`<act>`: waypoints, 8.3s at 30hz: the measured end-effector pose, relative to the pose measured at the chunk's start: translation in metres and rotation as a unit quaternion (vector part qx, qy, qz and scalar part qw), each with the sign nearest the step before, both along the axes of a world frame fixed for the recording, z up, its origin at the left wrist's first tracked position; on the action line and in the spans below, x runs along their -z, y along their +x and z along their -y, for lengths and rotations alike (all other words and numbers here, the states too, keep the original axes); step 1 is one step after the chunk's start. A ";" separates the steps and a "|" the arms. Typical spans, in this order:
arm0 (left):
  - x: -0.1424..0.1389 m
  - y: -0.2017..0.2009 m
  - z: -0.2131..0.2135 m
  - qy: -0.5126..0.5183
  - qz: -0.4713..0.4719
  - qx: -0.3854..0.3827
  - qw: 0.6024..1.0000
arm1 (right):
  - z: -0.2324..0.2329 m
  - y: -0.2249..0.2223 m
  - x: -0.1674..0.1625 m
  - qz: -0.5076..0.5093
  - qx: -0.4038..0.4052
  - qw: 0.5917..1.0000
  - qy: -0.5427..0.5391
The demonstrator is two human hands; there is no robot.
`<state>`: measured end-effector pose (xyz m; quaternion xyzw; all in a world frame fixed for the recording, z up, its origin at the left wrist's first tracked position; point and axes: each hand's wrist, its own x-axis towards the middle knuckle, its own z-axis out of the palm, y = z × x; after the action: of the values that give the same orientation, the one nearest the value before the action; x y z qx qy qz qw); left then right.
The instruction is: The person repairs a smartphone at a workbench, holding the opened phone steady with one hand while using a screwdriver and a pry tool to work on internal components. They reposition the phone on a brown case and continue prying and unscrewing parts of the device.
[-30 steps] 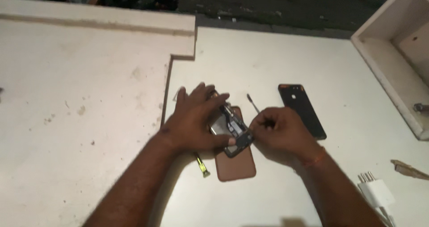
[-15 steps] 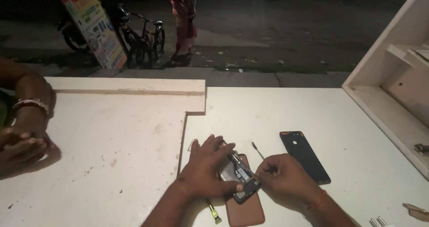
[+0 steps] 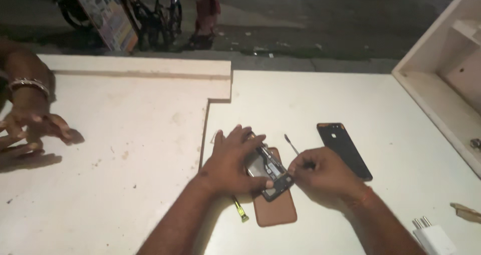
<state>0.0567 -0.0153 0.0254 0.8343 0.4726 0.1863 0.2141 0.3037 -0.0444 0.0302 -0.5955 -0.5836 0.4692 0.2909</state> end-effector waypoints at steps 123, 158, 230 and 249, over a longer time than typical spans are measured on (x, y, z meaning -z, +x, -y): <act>-0.029 0.010 0.016 0.002 -0.077 -0.088 0.993 | 0.010 -0.001 -0.009 -0.057 -0.020 0.997 0.042; -0.031 0.010 0.016 0.007 -0.092 -0.080 0.993 | 0.010 -0.010 -0.015 0.064 0.018 0.997 0.039; -0.029 -0.003 0.014 0.007 0.412 -0.067 0.909 | 0.038 -0.039 -0.017 0.031 0.062 0.880 0.471; -0.030 0.006 0.019 0.080 0.169 0.069 0.980 | 0.025 -0.017 -0.003 -0.116 -0.042 0.880 0.459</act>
<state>0.0632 -0.0347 0.0553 0.8359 0.3540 0.3468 0.2361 0.2868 -0.0694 0.0337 -0.3113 -0.7203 0.2261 0.5772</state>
